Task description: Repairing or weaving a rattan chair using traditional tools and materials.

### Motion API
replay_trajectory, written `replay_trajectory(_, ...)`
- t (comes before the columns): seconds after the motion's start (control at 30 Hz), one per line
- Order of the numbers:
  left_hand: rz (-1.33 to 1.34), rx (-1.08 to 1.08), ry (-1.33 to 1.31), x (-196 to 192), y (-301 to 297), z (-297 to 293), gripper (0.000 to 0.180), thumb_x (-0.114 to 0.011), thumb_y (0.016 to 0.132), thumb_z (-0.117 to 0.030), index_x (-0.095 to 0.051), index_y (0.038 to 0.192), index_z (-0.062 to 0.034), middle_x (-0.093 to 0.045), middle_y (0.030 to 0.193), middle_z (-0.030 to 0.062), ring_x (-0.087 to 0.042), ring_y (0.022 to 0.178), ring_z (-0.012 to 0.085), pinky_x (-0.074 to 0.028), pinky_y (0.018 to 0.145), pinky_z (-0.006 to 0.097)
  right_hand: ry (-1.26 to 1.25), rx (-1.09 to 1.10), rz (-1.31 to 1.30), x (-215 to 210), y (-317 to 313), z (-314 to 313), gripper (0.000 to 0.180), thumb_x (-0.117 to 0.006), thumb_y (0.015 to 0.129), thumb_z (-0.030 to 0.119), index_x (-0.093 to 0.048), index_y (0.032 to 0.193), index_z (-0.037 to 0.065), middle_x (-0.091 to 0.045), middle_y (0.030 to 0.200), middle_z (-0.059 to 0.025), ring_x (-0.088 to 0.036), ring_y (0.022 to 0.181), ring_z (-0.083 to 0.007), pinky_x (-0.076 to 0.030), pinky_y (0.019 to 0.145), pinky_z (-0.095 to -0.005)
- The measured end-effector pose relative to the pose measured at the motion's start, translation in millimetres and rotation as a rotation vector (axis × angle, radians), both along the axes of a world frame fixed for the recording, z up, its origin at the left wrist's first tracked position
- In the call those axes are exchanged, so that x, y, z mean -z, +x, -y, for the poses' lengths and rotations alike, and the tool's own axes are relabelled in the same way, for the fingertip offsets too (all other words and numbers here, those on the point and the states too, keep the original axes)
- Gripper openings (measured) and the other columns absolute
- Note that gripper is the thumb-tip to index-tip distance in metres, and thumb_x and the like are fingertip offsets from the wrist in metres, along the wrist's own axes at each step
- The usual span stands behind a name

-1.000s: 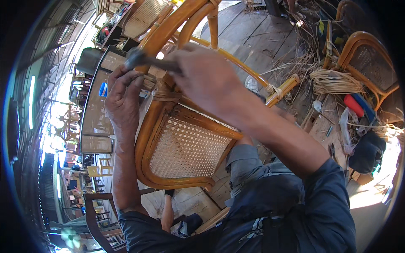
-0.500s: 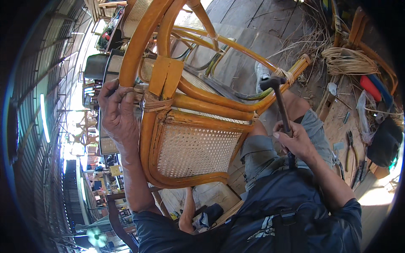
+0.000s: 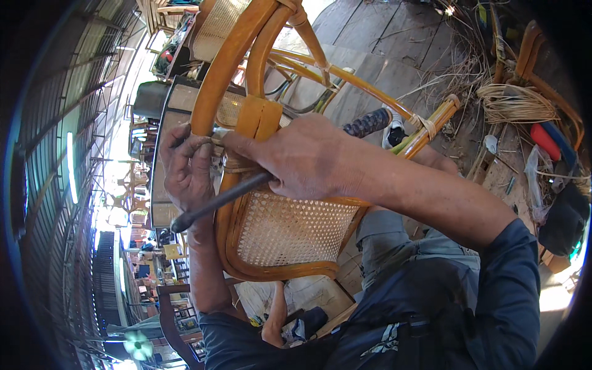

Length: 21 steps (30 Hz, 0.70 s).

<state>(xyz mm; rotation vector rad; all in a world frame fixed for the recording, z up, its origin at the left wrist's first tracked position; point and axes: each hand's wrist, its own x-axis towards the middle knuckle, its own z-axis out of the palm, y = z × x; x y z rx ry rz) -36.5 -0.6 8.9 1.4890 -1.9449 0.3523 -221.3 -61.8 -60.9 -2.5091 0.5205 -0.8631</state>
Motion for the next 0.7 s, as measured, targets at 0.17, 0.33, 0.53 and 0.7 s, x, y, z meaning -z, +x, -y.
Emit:
replay_trajectory(0.17,-0.081,0.029,0.031,2.4,-0.1,-0.7,0.007,-0.064,0.080,-0.005,-0.064,0.086,-0.0015,-0.048,0.108,0.0107,-0.049,0.101,0.0209,-0.043,0.083,0.029,0.015,-0.053,-0.159,-17.2,-0.4,4.4,0.054,-0.057,0.082,0.024,-0.034,0.128,0.008,-0.059,0.061,-0.0083,-0.061,0.054,-0.0251,-0.047,0.046,-0.0359)
replay_trajectory(0.33,-0.009,-0.007,0.014,-0.4,-2.0,0.0,0.007,-0.064,0.079,-0.004,-0.064,0.086,-0.0021,-0.048,0.108,0.0101,-0.048,0.102,0.0213,-0.042,0.085,0.031,-0.021,-0.093,-0.121,-6.8,-0.7,7.4,0.051,-0.052,0.085,0.020,-0.032,0.130,0.007,-0.059,0.061,-0.0089,-0.060,0.051,-0.0231,-0.046,0.044,-0.0346)
replay_trajectory(0.53,-0.077,0.003,0.025,3.3,0.5,1.4,0.008,-0.065,0.078,-0.005,-0.064,0.085,-0.0027,-0.048,0.108,0.0088,-0.046,0.103,0.0211,-0.039,0.087,0.031,-0.011,-0.070,-0.019,-1.4,2.7,12.0,0.060,-0.060,0.081,0.029,-0.031,0.130,0.012,-0.058,0.062,-0.0063,-0.060,0.050,-0.0220,-0.045,0.041,-0.0332)
replay_trajectory(0.7,0.020,0.025,0.011,1.4,4.2,-0.3,0.010,-0.062,0.081,-0.005,-0.064,0.090,-0.0019,-0.048,0.113,0.0111,-0.049,0.106,0.0205,-0.040,0.088,0.031,-0.022,-0.095,-0.095,-10.1,2.3,12.8,0.057,-0.058,0.081,0.024,-0.032,0.130,0.010,-0.058,0.059,-0.0070,-0.060,0.049,-0.0237,-0.046,0.041,-0.0349)
